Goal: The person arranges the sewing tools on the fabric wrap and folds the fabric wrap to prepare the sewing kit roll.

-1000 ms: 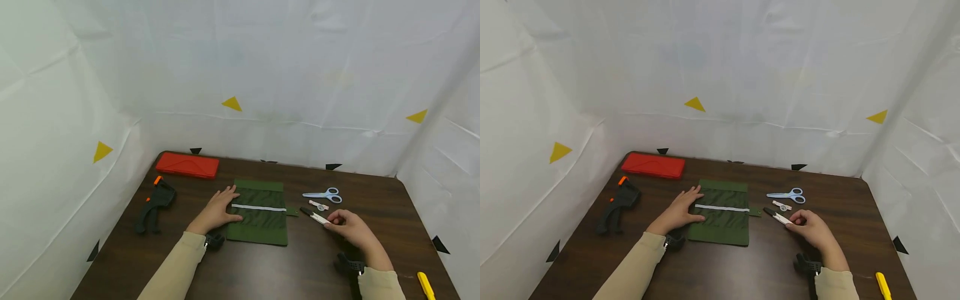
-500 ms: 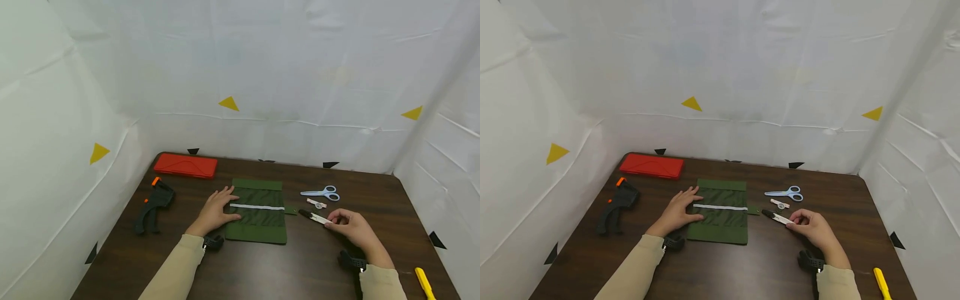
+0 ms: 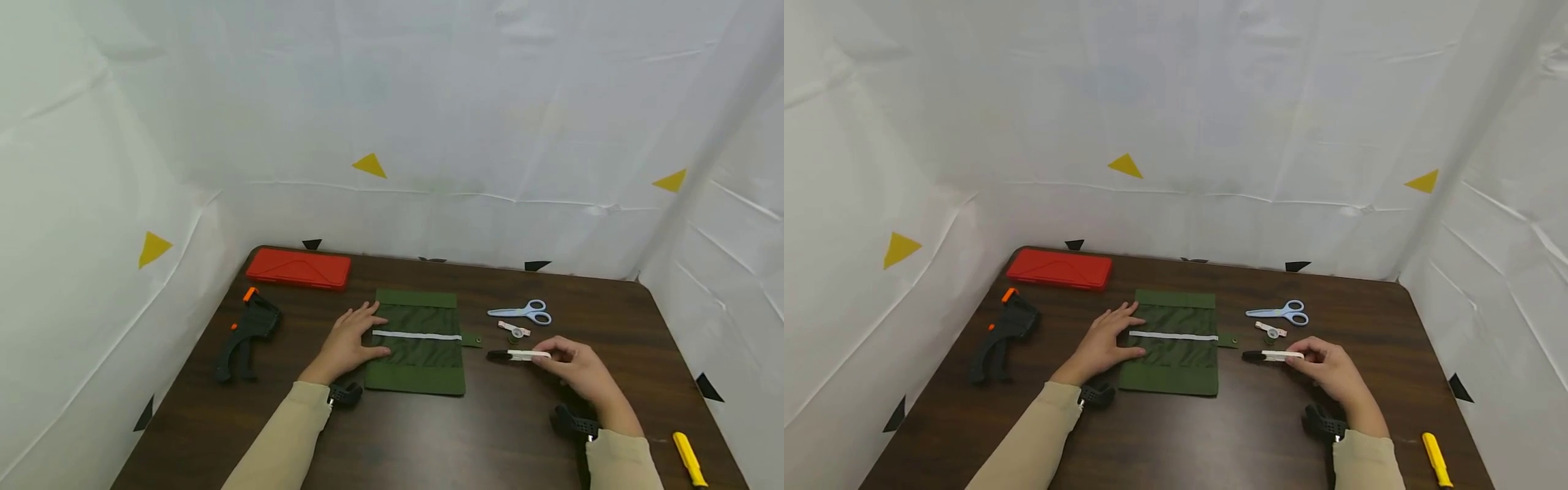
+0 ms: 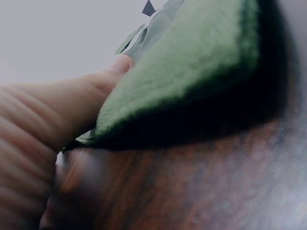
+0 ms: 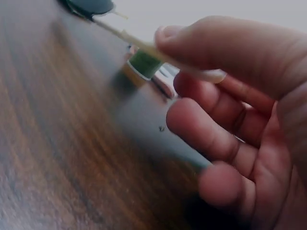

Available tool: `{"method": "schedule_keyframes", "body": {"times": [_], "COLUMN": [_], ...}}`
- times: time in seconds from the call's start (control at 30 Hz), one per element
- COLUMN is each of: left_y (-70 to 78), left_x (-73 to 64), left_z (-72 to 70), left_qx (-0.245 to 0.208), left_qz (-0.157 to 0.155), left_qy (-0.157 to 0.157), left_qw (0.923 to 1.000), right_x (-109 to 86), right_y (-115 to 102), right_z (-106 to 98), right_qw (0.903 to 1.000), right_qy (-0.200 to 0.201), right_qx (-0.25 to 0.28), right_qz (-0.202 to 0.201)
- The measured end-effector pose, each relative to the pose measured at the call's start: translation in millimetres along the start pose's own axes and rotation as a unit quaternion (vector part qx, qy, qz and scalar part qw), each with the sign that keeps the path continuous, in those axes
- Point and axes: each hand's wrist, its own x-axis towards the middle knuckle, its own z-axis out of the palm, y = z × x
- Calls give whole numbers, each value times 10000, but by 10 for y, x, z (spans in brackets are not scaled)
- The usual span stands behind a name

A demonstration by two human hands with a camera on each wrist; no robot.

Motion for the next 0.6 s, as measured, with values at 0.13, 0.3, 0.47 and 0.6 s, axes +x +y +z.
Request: {"method": "schedule_keyframes", "body": {"times": [0.13,0.3,0.47,0.6], "left_y": [-15,-35,-41,-24], "left_x": [-10,-24,-37,-9], "left_z": [2,59,70,29], "left_qx": [-84,-67,-48,-68], "left_qz": [67,67,51,79], "left_qy": [39,66,-1,81], "left_qw": [9999,9999,10000,9999], "right_x": [9,24,14,83], "right_y": [-56,-170,-370,-677], "right_z": [32,67,120,192], "right_qw": [9984,9923,9814,9714], "right_qy": [-32,-110,41,231], "right_qx": [557,1144,1783,2213], "right_qz": [-43,-456,-707,-829]}}
